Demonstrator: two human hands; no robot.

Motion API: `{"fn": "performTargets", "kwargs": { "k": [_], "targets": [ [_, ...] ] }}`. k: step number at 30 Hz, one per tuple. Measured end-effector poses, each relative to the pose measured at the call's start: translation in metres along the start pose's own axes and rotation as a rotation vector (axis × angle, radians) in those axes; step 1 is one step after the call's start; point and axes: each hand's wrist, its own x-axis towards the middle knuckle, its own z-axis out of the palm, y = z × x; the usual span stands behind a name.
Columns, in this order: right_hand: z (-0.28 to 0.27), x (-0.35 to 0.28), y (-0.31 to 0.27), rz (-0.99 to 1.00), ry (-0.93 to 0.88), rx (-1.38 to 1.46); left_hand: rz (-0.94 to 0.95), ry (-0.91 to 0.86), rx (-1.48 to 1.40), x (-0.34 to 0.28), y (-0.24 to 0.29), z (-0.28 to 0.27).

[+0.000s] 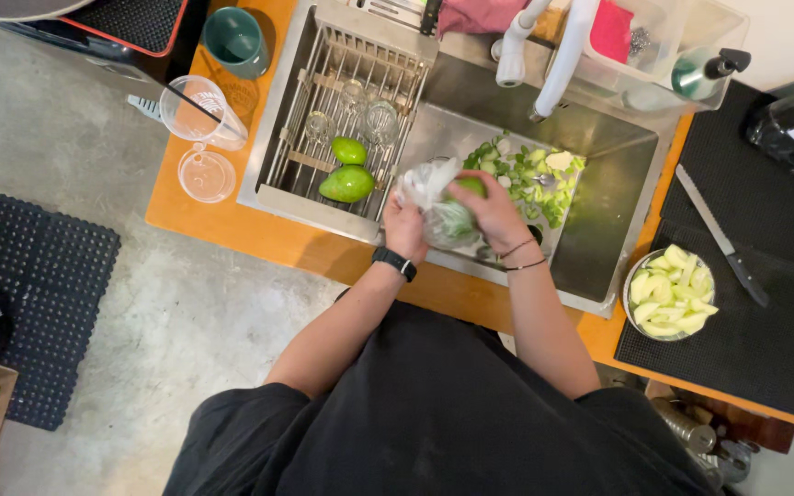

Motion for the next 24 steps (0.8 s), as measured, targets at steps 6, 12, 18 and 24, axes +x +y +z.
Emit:
{"fn": "performTargets", "kwargs": {
  "k": [6, 12, 18, 24],
  "targets": [
    [0.008, 0.000, -0.027, -0.328, 0.232, 0.507, 0.095, -0.033, 0.053, 0.009, 0.013, -0.009],
    [0.111, 0.031, -0.047, -0.712, -0.083, -0.444, -0.165, -0.105, 0.547, 0.017, -0.037, -0.040],
    [0.184, 0.074, -0.034, -0.649, -0.166, -0.769, -0.420, -0.974, -0.585, 0.018, -0.017, -0.032],
    [0.095, 0.008, -0.056, -0.891, 0.026, -0.525, -0.158, -0.196, 0.065, 0.013, 0.019, -0.030]
  ]
}}
